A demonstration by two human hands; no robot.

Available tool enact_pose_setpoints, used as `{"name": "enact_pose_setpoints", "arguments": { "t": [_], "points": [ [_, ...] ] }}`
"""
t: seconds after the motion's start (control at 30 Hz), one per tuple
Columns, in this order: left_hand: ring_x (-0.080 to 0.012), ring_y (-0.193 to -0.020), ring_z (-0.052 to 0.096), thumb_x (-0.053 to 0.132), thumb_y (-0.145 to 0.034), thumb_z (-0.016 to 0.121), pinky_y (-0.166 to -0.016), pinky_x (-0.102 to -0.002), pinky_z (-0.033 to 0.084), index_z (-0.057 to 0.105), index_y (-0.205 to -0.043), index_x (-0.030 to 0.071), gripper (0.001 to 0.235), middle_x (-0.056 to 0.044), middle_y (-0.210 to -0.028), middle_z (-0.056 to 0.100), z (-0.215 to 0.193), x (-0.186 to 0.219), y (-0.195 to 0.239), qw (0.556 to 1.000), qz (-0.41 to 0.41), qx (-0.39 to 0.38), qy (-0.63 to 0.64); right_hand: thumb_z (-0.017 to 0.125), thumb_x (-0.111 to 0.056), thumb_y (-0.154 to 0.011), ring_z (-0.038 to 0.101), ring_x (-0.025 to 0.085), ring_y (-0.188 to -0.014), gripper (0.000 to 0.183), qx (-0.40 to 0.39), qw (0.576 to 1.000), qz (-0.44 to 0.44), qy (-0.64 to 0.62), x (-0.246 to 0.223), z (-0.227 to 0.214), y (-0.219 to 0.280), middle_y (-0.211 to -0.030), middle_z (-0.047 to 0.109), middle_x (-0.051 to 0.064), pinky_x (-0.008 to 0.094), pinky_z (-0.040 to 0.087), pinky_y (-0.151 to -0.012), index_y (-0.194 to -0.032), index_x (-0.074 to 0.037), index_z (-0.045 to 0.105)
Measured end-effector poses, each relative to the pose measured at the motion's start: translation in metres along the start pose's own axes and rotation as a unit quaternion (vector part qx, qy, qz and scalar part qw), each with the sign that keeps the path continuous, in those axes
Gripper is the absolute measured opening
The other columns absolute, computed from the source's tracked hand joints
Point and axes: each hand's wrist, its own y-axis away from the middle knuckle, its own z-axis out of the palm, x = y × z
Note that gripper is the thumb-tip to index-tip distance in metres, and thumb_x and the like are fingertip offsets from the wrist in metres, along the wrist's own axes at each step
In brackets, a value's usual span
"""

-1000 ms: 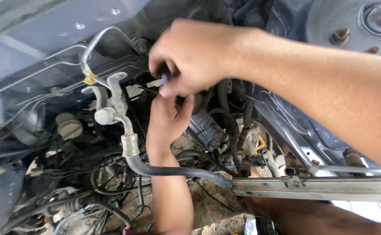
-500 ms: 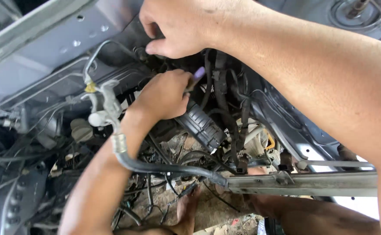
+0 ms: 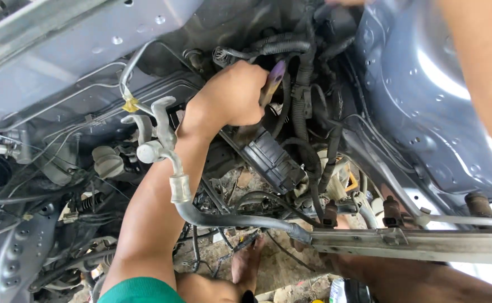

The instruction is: Cleaning a fuse box cover with a brush and positioning it inside the engine bay

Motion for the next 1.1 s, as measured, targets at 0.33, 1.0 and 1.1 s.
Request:
{"name": "enact_pose_setpoints", "arguments": {
  "t": [0.33,1.0,1.1],
  "points": [
    [-0.0460,-0.082,0.071,0.008,-0.072,0.061,-0.071,-0.051,0.055,0.077,-0.089,0.010,0.023,-0.019,-0.082,0.076,0.011,-0.003,0.014,0.981,0.138,0.139,-0.006,0.052,-0.017,-0.097,0.073,0.032,-0.090,0.035,-0.183,0.983,0.004,-0.012,-0.087,0.015,0.075,-0.110,0.079,0.000,0.044,0.057,-0.081,-0.112,-0.027,0.082],
    [-0.0390,-0.070,0.065,0.012,-0.075,0.069,-0.057,-0.051,0.049,0.063,-0.075,0.008,0.008,-0.012,-0.069,0.066,0.029,-0.012,-0.004,0.996,0.061,0.056,0.011,0.059,-0.026,-0.088,0.068,0.029,-0.071,0.026,-0.035,0.995,0.092,0.016,-0.080,0.044,0.081,-0.080,0.075,0.004,0.042,0.053,-0.067,-0.088,-0.013,0.081],
    [-0.0457,-0.079,0.066,0.016,-0.071,0.066,-0.064,-0.052,0.052,0.064,-0.080,0.005,0.015,-0.018,-0.078,0.068,0.026,0.005,-0.001,0.992,0.072,0.067,-0.073,0.044,-0.017,-0.100,0.074,0.033,-0.084,0.035,-0.054,0.985,0.135,-0.090,-0.115,0.054,0.132,-0.095,0.077,0.015,0.044,0.060,-0.074,-0.102,-0.003,0.075]
  ]
}}
